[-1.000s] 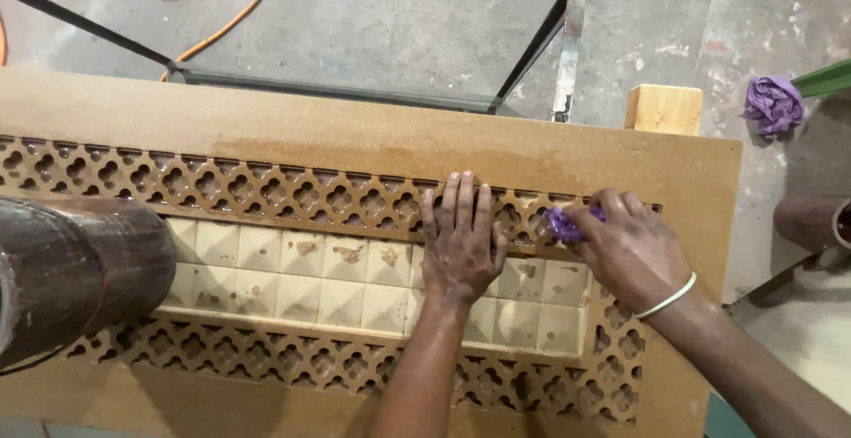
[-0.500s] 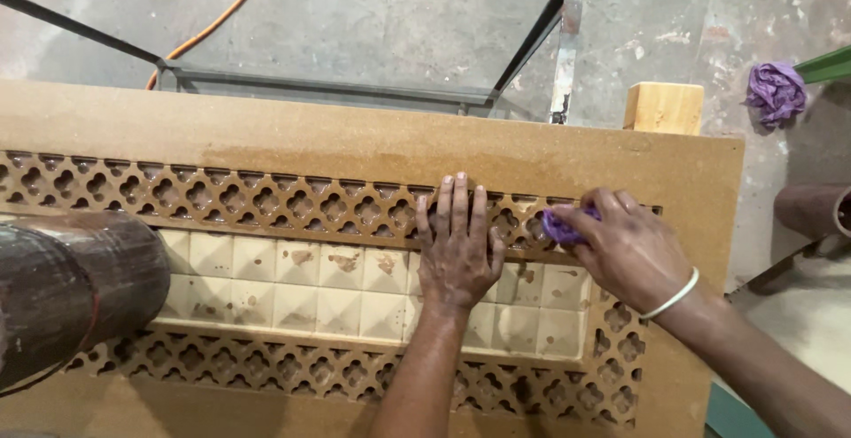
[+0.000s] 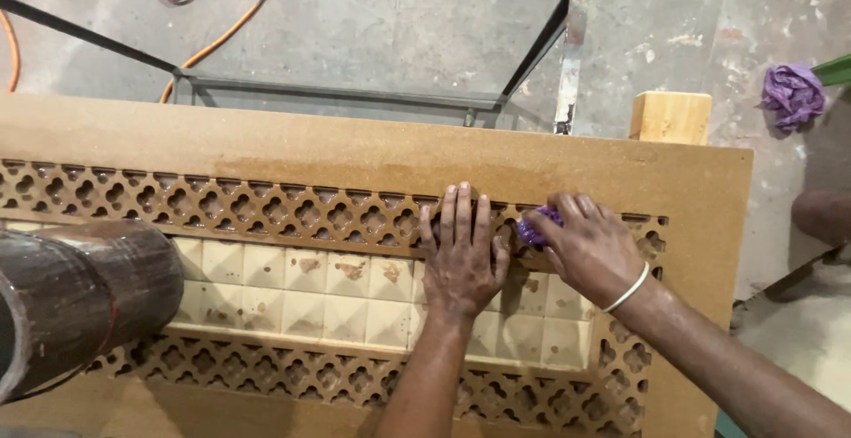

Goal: The person applies a dark liquid finish to a large, intricately carved wooden panel using a purple cloth. They repeatedly dip the cloth into a metal container and wipe the finish onto the surface, covering both the flat areas and the detailed lattice patterns.

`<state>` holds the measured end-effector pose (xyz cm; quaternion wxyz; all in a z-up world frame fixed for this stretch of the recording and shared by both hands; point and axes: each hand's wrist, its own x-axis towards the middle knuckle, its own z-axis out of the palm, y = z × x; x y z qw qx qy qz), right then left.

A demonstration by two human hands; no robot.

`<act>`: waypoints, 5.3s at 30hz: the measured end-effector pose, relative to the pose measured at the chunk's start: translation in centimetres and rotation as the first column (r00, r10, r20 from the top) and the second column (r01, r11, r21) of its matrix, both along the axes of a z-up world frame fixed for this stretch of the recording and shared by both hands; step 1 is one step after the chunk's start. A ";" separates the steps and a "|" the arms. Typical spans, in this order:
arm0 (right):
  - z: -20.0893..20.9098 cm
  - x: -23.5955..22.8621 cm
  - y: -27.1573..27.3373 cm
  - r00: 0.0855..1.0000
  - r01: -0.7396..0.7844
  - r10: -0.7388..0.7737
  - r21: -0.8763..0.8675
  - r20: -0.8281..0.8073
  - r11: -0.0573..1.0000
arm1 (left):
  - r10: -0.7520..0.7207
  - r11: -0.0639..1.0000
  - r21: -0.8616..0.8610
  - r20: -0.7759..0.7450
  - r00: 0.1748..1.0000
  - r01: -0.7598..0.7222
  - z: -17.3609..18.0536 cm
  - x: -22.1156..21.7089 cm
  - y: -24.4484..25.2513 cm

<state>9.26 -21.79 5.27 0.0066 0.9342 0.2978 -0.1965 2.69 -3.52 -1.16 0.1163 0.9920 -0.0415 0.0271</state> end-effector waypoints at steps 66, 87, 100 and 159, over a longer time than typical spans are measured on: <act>2.9 -0.7 -2.6 0.964 0.266 -0.263 0.146 -0.041 0.953 | -0.020 1.000 0.018 -0.019 1.000 0.020 -0.2 0.0 -0.1; -2.0 -2.4 -4.4 0.974 0.217 -0.216 -0.008 0.071 0.976 | -0.024 1.000 0.017 -0.014 1.000 0.025 -0.2 0.0 -0.2; 1.9 -2.6 -7.1 0.880 0.475 -0.474 0.133 -0.042 0.870 | -0.011 0.999 0.035 -0.030 0.999 0.012 -0.4 -0.6 -0.3; -2.4 -5.9 -3.1 0.938 0.269 -0.308 0.226 0.160 0.936 | 0.005 1.000 0.012 0.009 1.000 -0.005 -0.7 -0.2 -0.1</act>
